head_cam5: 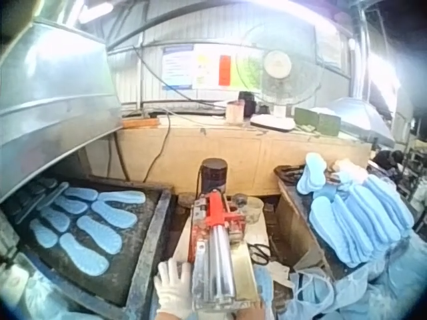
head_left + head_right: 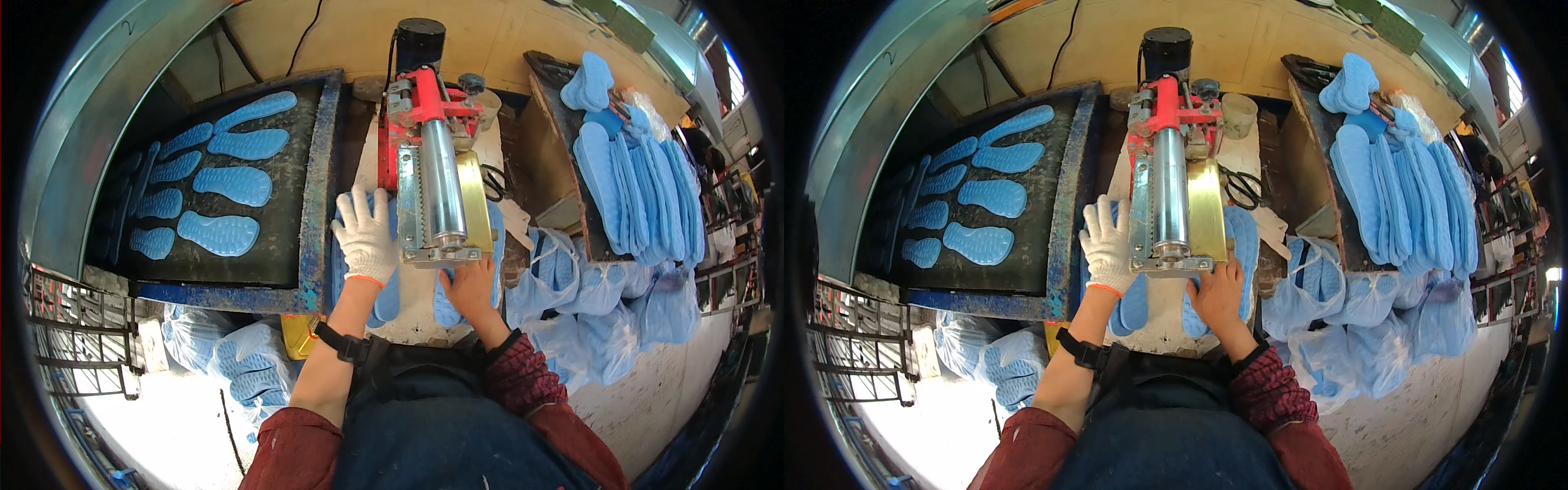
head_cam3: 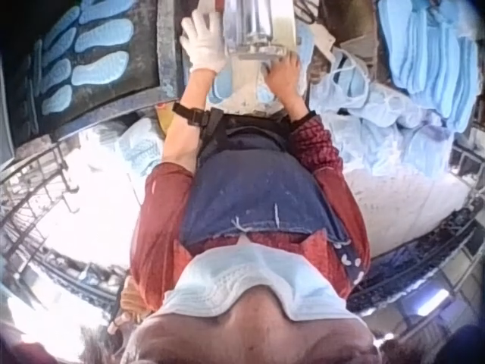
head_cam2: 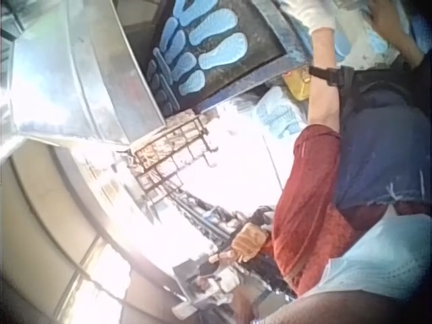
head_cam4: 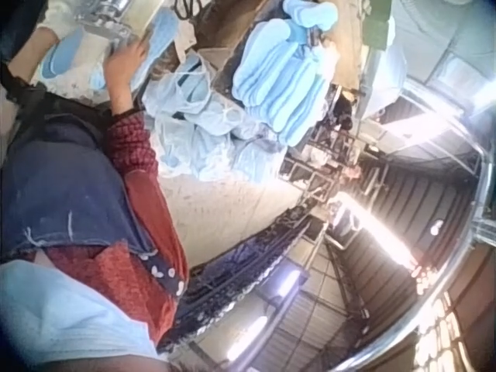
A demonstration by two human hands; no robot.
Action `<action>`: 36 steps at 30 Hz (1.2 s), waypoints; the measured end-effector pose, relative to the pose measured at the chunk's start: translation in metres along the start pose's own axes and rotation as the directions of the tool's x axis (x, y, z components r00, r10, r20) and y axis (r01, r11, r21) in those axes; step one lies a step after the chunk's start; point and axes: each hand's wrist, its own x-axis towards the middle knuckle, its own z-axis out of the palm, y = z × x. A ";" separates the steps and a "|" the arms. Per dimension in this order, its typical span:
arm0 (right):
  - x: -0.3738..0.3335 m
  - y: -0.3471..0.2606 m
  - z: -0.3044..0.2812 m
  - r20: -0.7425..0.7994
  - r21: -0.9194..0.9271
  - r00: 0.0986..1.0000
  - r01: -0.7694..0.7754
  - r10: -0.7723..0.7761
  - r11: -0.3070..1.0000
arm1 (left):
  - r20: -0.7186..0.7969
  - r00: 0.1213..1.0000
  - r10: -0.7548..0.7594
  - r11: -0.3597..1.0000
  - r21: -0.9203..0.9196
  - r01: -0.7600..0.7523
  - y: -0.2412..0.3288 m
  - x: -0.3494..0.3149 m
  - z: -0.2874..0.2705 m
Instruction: The recorder applies glue to shoe insoles using a roller machine and then organizes them into stacks.
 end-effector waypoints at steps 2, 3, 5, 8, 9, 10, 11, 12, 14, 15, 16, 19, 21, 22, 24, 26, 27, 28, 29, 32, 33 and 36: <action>0.004 0.002 -0.001 0.032 0.020 0.999 -0.030 0.030 0.999 | 0.114 0.993 0.035 0.999 -0.012 -0.033 -0.002 0.001 0.014; 0.007 0.004 -0.001 0.058 0.043 0.997 -0.048 0.046 0.998 | 0.216 0.975 0.061 0.998 -0.023 -0.057 -0.004 0.003 0.022; 0.007 0.004 0.000 0.074 0.029 0.996 -0.046 0.043 0.999 | 0.122 0.990 0.075 0.996 0.035 -0.080 -0.010 -0.006 0.035; 0.006 -0.005 -0.004 0.064 0.010 0.998 -0.026 0.025 1.000 | 0.078 0.993 0.093 0.989 0.105 -0.101 -0.020 -0.012 0.037; 0.014 -0.008 -0.003 0.024 -0.001 1.000 -0.010 0.010 1.000 | 0.052 0.996 0.078 0.990 0.114 -0.083 -0.019 -0.009 0.032; 0.019 -0.005 0.001 0.006 0.009 1.000 0.020 -0.020 1.000 | 0.111 0.992 0.066 0.996 0.060 -0.073 -0.016 -0.009 0.027; 0.019 -0.001 0.006 -0.017 0.033 0.999 0.028 -0.028 0.999 | 0.174 0.983 0.050 0.998 0.014 -0.053 -0.016 -0.012 0.022; 0.019 0.003 0.009 -0.036 0.060 0.999 0.042 -0.040 0.997 | 0.084 0.995 0.061 0.998 -0.014 -0.060 -0.016 -0.016 0.023; 0.027 0.021 0.014 0.006 0.088 1.000 0.011 -0.011 0.996 | -0.084 0.994 0.064 0.985 -0.155 -0.076 -0.008 -0.021 0.021; 0.030 0.027 0.013 -0.062 0.082 0.998 0.014 -0.009 0.997 | -0.165 0.984 0.060 0.957 -0.272 -0.104 -0.003 -0.019 0.008; 0.029 0.030 0.011 -0.133 0.090 0.991 0.008 0.004 0.996 | -0.166 0.981 0.096 0.948 -0.285 -0.141 0.000 -0.018 -0.014; 0.030 0.040 0.020 -0.157 0.174 0.987 -0.012 0.040 0.985 | -0.214 0.970 0.118 0.881 -0.427 -0.202 -0.014 -0.009 -0.062; 0.029 0.035 0.023 -0.176 0.264 0.974 -0.096 0.145 0.960 | -0.137 0.989 0.049 0.851 -0.512 -0.113 -0.034 -0.002 -0.077; 0.026 0.042 0.031 -0.196 0.160 0.977 -0.056 0.087 0.986 | -0.112 0.993 0.022 0.858 -0.507 -0.076 -0.044 -0.001 -0.080; 0.029 0.026 0.028 -0.193 0.225 0.978 -0.040 0.084 0.974 | -0.065 0.997 -0.032 0.903 -0.430 0.001 -0.072 -0.009 -0.077; 0.037 0.046 0.019 -0.148 0.159 0.988 -0.013 0.037 0.987 | -0.078 0.996 0.037 0.953 -0.298 -0.059 -0.082 -0.014 -0.059; 0.034 0.055 0.013 -0.073 0.142 0.996 0.056 -0.046 0.988 | -0.100 0.989 0.108 0.968 -0.214 -0.127 -0.084 -0.017 -0.053; 0.027 0.058 0.001 -0.081 0.107 0.997 0.008 0.000 0.994 | -0.053 0.990 0.129 0.972 -0.190 -0.137 -0.077 -0.017 -0.055; 0.023 0.061 -0.018 0.021 0.549 0.945 -0.283 0.325 0.787 | -0.016 0.988 0.153 0.973 -0.170 -0.153 -0.069 -0.015 -0.059; -0.029 0.118 -0.059 0.251 0.817 0.764 -0.496 0.595 0.293 | -0.048 0.993 0.110 0.986 -0.121 -0.115 -0.058 -0.009 -0.058; -0.061 0.134 -0.062 0.344 0.804 0.729 -0.554 0.591 0.216 | -0.181 0.976 0.123 0.984 -0.103 -0.143 -0.063 -0.012 -0.060; -0.177 0.172 -0.051 0.550 0.534 0.461 -0.835 0.697 0.131 | -0.206 0.978 -0.019 0.996 -0.088 0.001 -0.086 -0.029 -0.049</action>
